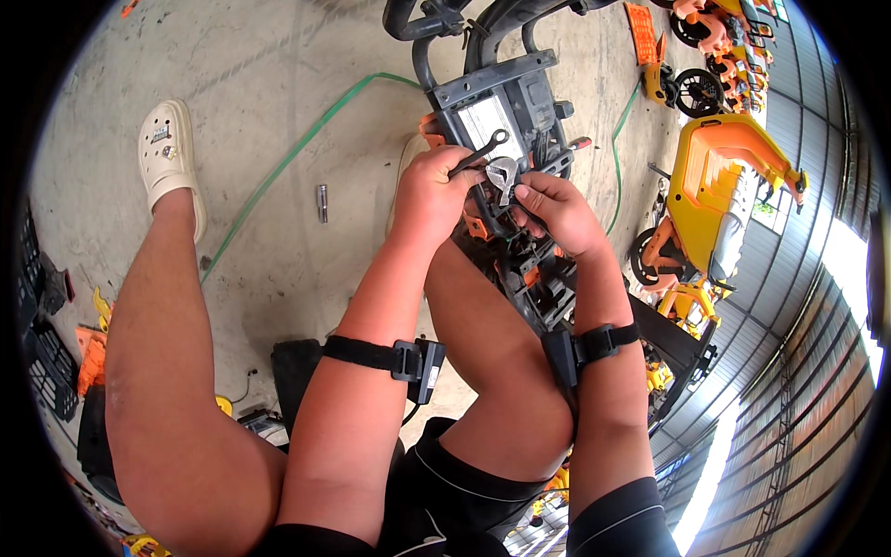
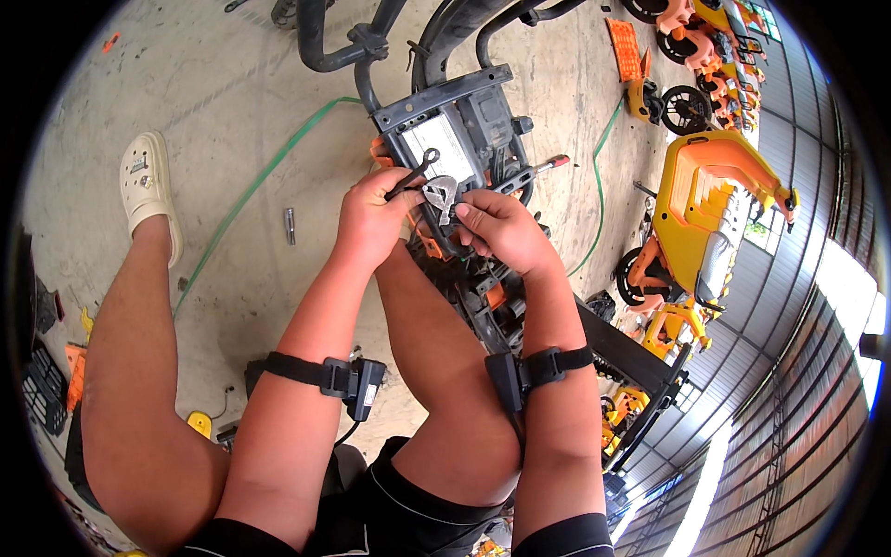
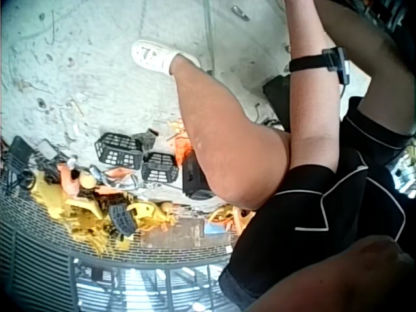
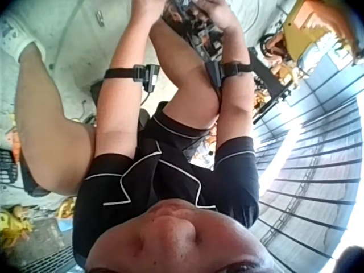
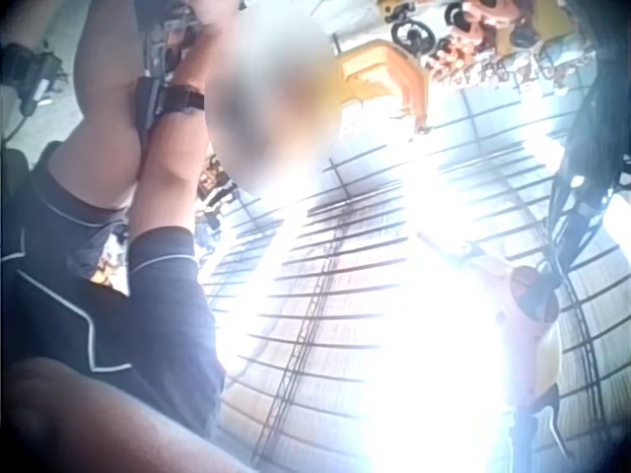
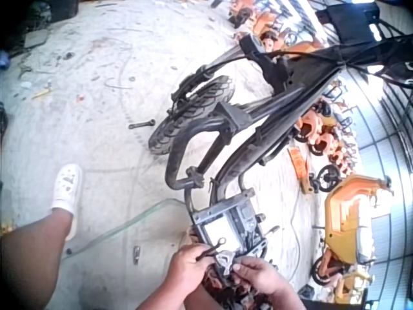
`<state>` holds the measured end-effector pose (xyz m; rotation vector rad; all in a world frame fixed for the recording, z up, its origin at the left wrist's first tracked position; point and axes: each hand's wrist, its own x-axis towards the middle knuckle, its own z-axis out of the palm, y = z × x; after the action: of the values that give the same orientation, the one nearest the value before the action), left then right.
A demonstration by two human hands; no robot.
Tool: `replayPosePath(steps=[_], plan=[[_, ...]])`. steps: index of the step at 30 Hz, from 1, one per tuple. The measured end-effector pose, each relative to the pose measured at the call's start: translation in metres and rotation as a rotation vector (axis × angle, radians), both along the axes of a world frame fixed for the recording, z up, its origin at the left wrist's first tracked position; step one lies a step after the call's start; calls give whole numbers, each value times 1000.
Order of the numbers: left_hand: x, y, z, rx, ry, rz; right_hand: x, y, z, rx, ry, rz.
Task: The person works on the dashboard and electrical assembly of a motorcycle using a wrench and by hand.
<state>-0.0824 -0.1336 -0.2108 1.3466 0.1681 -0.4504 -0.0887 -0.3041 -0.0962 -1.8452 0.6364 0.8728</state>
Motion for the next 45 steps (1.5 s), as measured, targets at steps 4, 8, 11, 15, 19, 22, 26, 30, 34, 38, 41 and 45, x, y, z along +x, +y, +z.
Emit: replayPosePath(steps=[4,8,11,15,19,22,26,30,34,38,41,45], plan=[[2,3,2,-1,32,-69,5,0,2,-42,-4,28],[-1,0,0,34,-54,13,10,1,-1,-35,4,43],[-1,0,-3,12,-39,23,11,1,-3,-12,-5,54],[-2,-1,-1,19,-34,13,7,-1,-10,-38,-11,91],[-3,-2,-2,2,-12,23,6,1,-14,-66,-5,67],[-3,-2,-5,-26,-3,14,5,0,-16,-58,-2,49],[-3,-2,-6,-11,-29,23,5,-1,-16,-79,-6,38],[-3,-1,-5,-12,-8,20,6,0,-17,-102,-7,48],[-2,-1,-3,-52,53,-14,7,-3,-17,-88,0,51],[-3,-2,-8,-59,46,9,9,0,-17,-92,16,61],[0,0,-3,-49,64,-5,9,6,-15,-131,-24,16],[-2,-1,-2,-65,92,7,9,8,-21,-391,-191,266]])
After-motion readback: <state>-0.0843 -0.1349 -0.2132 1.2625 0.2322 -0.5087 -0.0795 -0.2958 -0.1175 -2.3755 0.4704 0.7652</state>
